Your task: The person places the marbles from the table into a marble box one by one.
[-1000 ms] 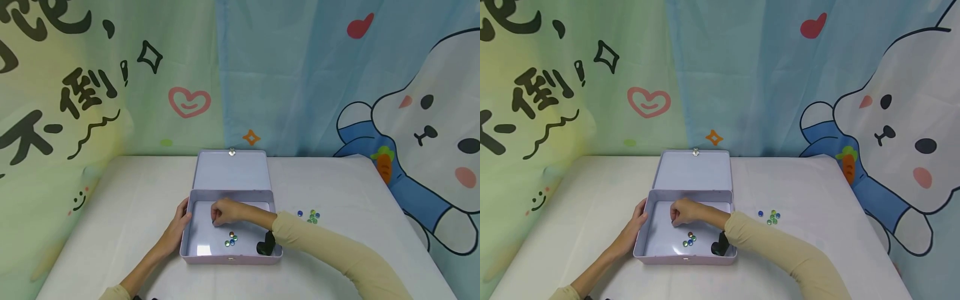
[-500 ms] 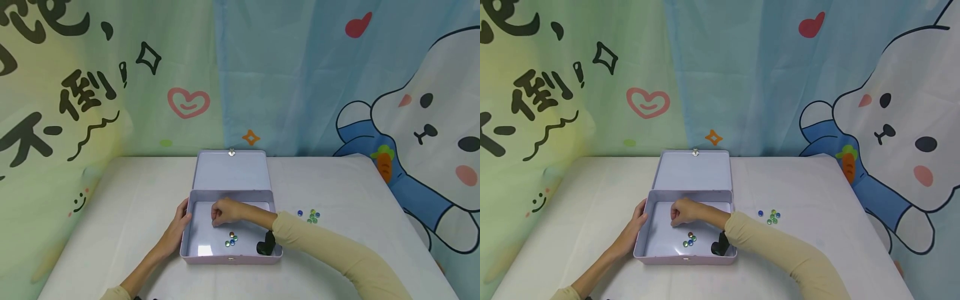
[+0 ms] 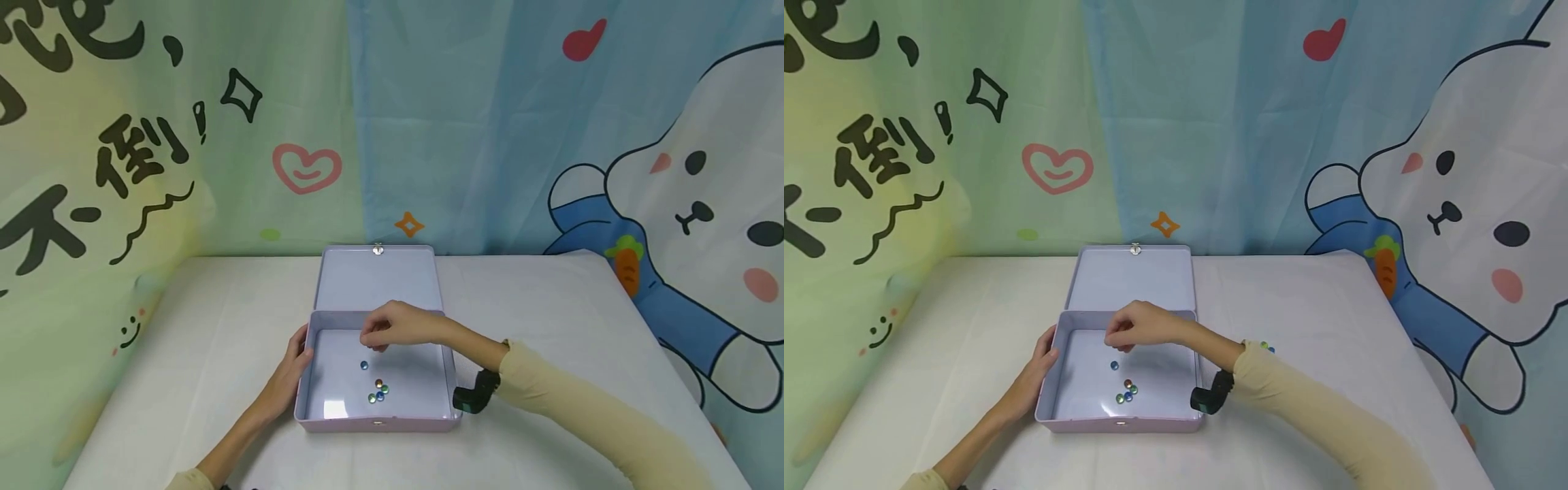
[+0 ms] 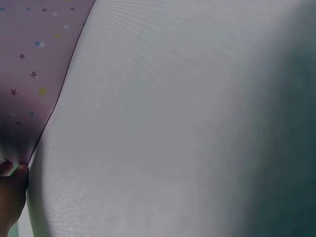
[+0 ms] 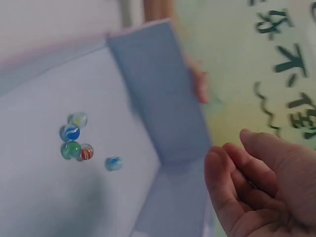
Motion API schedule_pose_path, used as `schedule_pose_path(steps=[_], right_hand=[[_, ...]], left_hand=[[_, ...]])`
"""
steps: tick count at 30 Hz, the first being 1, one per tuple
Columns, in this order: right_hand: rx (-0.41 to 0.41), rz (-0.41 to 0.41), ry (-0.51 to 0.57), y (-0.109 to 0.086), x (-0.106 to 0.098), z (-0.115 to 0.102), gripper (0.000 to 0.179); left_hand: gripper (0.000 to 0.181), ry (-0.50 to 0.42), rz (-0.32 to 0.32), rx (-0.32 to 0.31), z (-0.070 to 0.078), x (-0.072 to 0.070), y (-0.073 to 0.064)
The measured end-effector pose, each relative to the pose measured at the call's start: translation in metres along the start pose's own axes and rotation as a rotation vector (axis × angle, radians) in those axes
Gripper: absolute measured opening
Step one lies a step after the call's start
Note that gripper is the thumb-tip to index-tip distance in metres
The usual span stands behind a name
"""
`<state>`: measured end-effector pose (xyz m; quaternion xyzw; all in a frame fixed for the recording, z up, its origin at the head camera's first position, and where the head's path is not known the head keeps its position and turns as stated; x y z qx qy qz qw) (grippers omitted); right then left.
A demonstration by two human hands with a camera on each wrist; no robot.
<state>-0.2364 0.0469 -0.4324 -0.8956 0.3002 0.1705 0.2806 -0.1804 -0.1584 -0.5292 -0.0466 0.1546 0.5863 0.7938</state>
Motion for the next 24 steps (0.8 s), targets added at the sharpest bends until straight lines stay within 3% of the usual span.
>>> schedule_pose_path(steps=[6, 10, 13, 17, 24], right_hand=[[0.037, 0.09, 0.204, -0.051, -0.028, 0.019, 0.023], [0.087, 0.236, 0.38, -0.08, -0.051, 0.051, 0.036], [0.15, 0.364, 0.428, -0.1, -0.065, 0.083, 0.044], [0.238, 0.476, 0.343, -0.125, -0.07, 0.126, 0.044], [0.296, 0.723, -0.012, -0.165, -0.071, 0.183, 0.022]], left_hand=[[0.054, -0.007, -0.004, 0.007, 0.001, 0.002, -0.001], [0.053, -0.003, -0.004, 0.005, 0.001, 0.002, -0.003], [0.053, 0.007, -0.002, 0.009, 0.001, 0.002, -0.003], [0.053, 0.009, -0.005, 0.006, 0.002, 0.002, -0.003], [0.054, -0.002, -0.009, -0.012, 0.002, 0.002, -0.002]])
Point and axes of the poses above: each hand's wrist, its own y-axis towards the middle knuckle, its own x-axis out of the palm, z = x × y, the point moved 6 cm from there along y, towards the middle knuckle, and after that the axes turned 9 degrees about x, right-handed, at the moved point
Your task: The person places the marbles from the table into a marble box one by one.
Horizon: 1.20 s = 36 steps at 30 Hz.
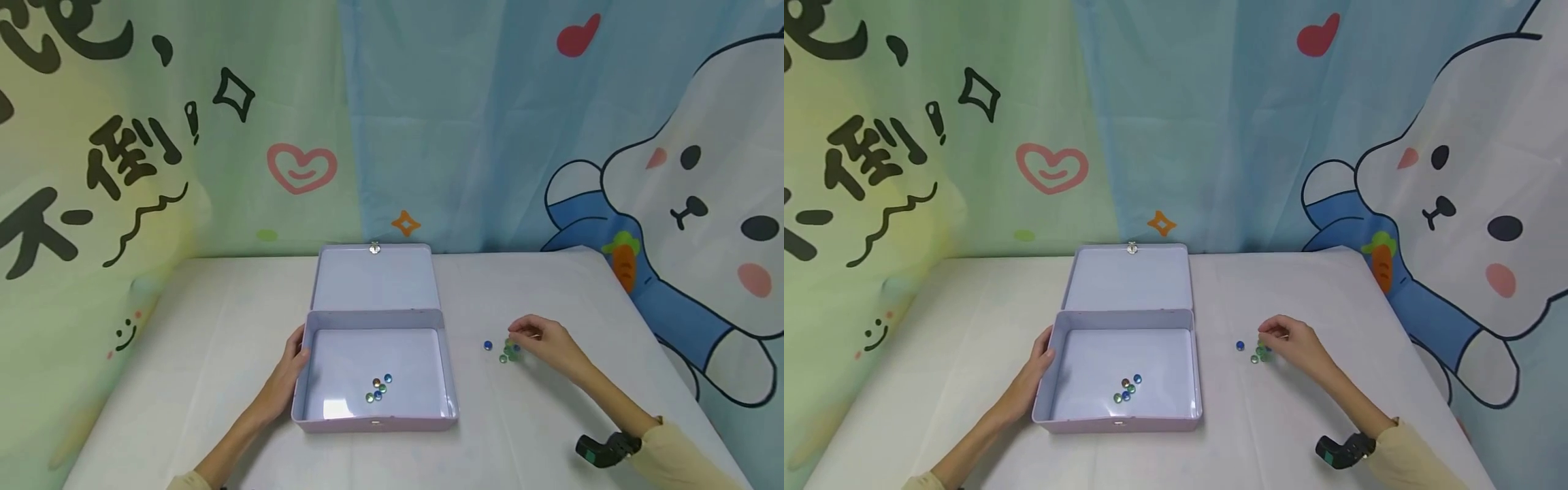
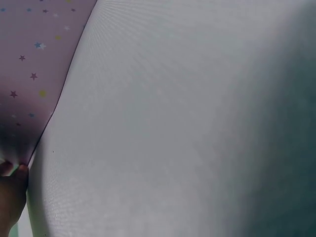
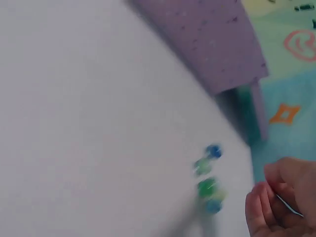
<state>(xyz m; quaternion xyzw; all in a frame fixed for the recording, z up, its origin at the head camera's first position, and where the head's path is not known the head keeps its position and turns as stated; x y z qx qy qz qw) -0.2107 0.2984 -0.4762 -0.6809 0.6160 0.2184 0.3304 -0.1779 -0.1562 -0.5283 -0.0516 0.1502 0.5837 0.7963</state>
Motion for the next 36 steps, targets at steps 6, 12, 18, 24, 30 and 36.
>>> schedule_pose_path(steps=[6, 12, 18, 24, 30, 36], right_hand=[[-0.035, 0.083, -0.07, -0.003, 0.002, 0.025, 0.016], [-0.066, 0.106, -0.113, -0.004, 0.01, 0.03, 0.015], [-0.116, 0.117, -0.129, -0.005, 0.013, 0.031, 0.014], [-0.147, 0.129, -0.144, -0.004, 0.014, 0.033, 0.015], [-0.162, 0.156, -0.151, 0.0, 0.014, 0.036, 0.013], [-0.178, 0.163, -0.176, 0.001, 0.014, 0.034, 0.012]], left_hand=[[0.054, -0.011, -0.002, 0.009, 0.001, -0.002, 0.001], [0.054, -0.006, 0.002, 0.009, 0.001, -0.002, 0.001], [0.054, 0.005, 0.002, -0.002, 0.0, -0.001, 0.0], [0.053, 0.006, 0.001, -0.01, -0.002, 0.0, -0.001], [0.053, 0.007, -0.002, -0.007, -0.002, 0.0, -0.001], [0.052, -0.004, -0.001, 0.002, -0.001, 0.0, 0.0]])
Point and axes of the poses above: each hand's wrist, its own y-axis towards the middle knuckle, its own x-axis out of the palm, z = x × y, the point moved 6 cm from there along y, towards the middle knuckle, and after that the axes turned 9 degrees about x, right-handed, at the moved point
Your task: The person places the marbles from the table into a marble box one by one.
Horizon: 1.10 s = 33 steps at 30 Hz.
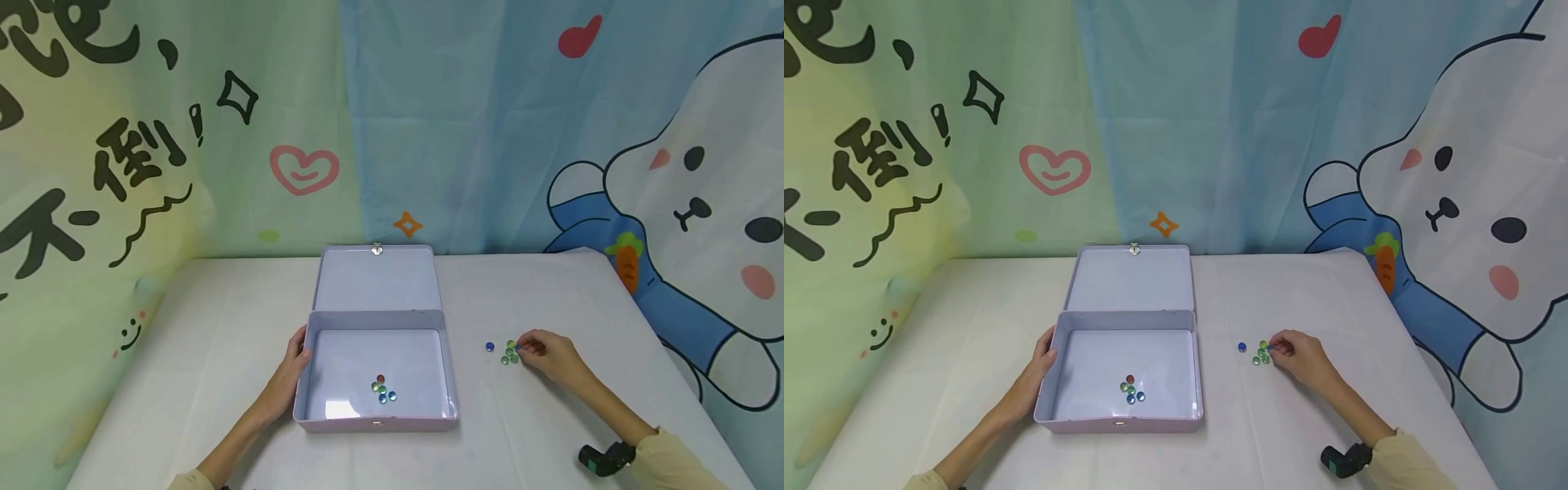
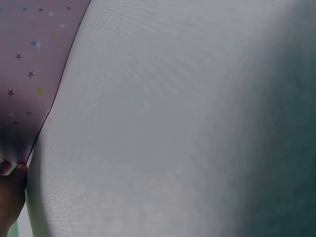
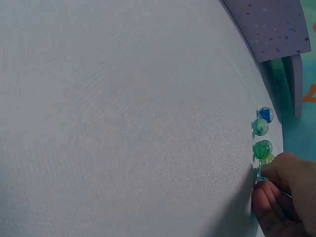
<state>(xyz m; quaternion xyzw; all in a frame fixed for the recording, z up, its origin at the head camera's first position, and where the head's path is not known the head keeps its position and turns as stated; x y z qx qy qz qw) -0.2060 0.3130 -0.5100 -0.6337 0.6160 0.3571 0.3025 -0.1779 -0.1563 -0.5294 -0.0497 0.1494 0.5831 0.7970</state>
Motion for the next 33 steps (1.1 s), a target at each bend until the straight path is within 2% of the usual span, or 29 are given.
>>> schedule_pose_path(steps=[8, 13, 18, 24, 30, 33], right_hand=[[0.057, -0.011, 0.0, 0.0, -0.002, 0.004, 0.01], [0.178, -0.073, 0.074, -0.002, -0.007, 0.012, 0.014], [0.289, -0.152, 0.188, -0.004, -0.014, 0.013, 0.025], [0.319, -0.212, 0.287, -0.007, -0.016, -0.001, 0.036], [0.33, -0.285, 0.381, -0.008, -0.016, -0.024, 0.04], [0.328, -0.314, 0.394, -0.008, -0.017, -0.037, 0.042]], left_hand=[[0.052, -0.001, -0.006, 0.006, 0.0, 0.0, 0.001], [0.053, -0.002, -0.005, 0.003, 0.001, 0.0, 0.001], [0.054, 0.003, -0.003, 0.01, 0.002, -0.001, 0.001], [0.053, -0.007, -0.005, 0.011, 0.0, 0.0, -0.002], [0.054, -0.01, -0.011, 0.011, -0.001, 0.0, -0.002], [0.053, -0.007, -0.006, 0.014, 0.0, -0.001, 0.0]])
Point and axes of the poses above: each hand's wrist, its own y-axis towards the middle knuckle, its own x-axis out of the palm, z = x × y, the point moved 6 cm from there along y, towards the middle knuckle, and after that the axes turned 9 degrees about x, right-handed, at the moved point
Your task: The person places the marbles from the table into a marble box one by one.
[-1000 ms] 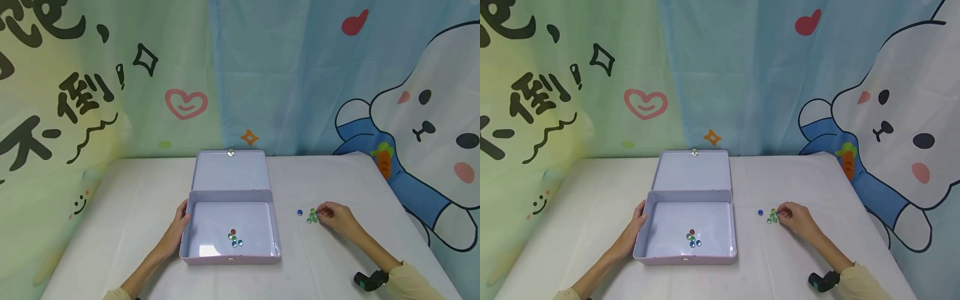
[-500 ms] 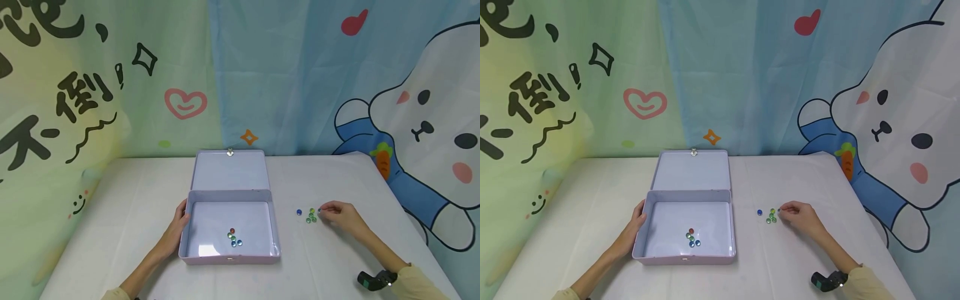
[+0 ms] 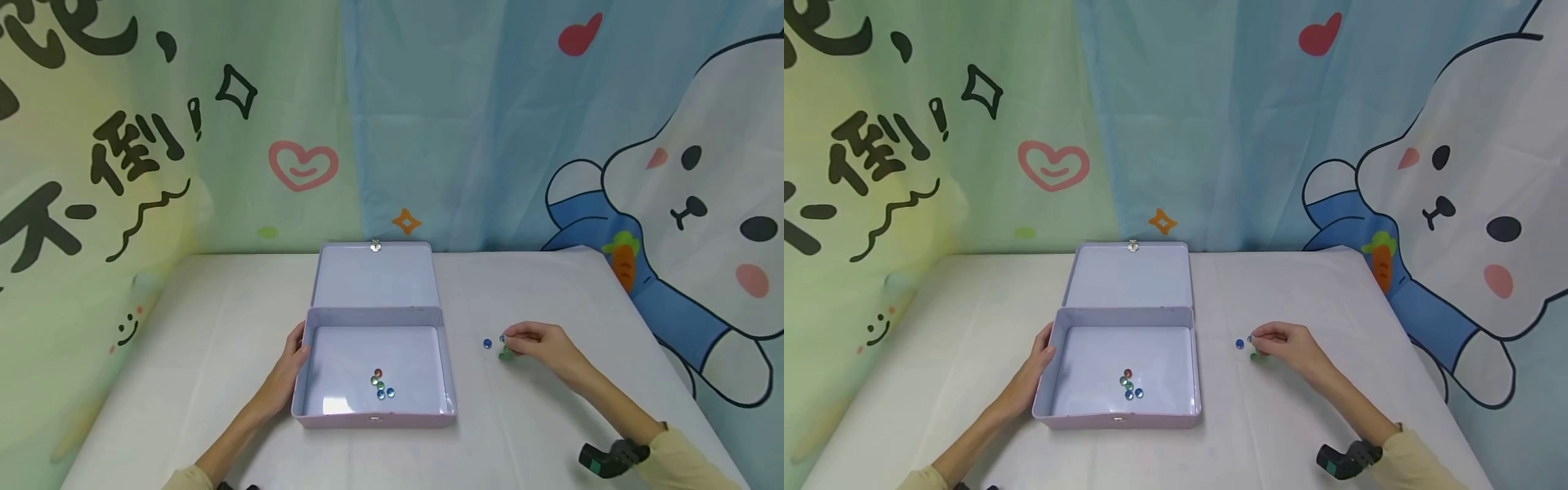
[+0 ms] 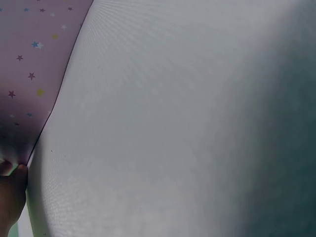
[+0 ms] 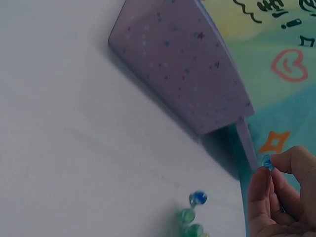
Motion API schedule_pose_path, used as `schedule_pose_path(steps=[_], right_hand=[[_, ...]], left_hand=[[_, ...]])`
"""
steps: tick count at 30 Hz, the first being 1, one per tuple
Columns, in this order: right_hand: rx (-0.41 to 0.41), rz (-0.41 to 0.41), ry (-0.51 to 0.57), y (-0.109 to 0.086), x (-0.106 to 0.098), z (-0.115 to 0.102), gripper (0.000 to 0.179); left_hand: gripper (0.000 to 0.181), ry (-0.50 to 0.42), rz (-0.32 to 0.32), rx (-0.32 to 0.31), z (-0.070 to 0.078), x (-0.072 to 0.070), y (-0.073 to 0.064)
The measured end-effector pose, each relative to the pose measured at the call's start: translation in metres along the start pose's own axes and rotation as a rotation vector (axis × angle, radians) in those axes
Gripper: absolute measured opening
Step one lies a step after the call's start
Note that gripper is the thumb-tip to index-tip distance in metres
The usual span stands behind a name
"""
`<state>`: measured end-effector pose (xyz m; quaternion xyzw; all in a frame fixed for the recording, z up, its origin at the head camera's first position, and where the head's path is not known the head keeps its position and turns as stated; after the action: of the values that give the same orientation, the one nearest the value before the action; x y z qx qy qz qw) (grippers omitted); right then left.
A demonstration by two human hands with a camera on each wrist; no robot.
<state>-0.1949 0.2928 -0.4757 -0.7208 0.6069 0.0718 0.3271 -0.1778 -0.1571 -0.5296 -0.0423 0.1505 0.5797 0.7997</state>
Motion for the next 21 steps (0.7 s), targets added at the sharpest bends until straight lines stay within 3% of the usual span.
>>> schedule_pose_path(steps=[14, 21], right_hand=[[-0.073, -0.146, 0.017, -0.015, 0.023, -0.053, 0.035], [-0.107, -0.173, -0.018, -0.018, 0.034, -0.074, 0.03]], left_hand=[[0.053, 0.004, 0.003, -0.002, 0.0, 0.0, 0.001], [0.053, 0.01, 0.0, 0.0, 0.002, 0.0, 0.001]])
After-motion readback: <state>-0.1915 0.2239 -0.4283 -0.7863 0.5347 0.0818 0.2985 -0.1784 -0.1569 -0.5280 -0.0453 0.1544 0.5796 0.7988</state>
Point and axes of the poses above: each hand's wrist, its own y-axis towards the middle knuckle, its own x-axis out of the palm, z = x × y, the point moved 6 cm from there along y, towards the middle knuckle, and after that the axes turned 9 degrees about x, right-handed, at the moved point
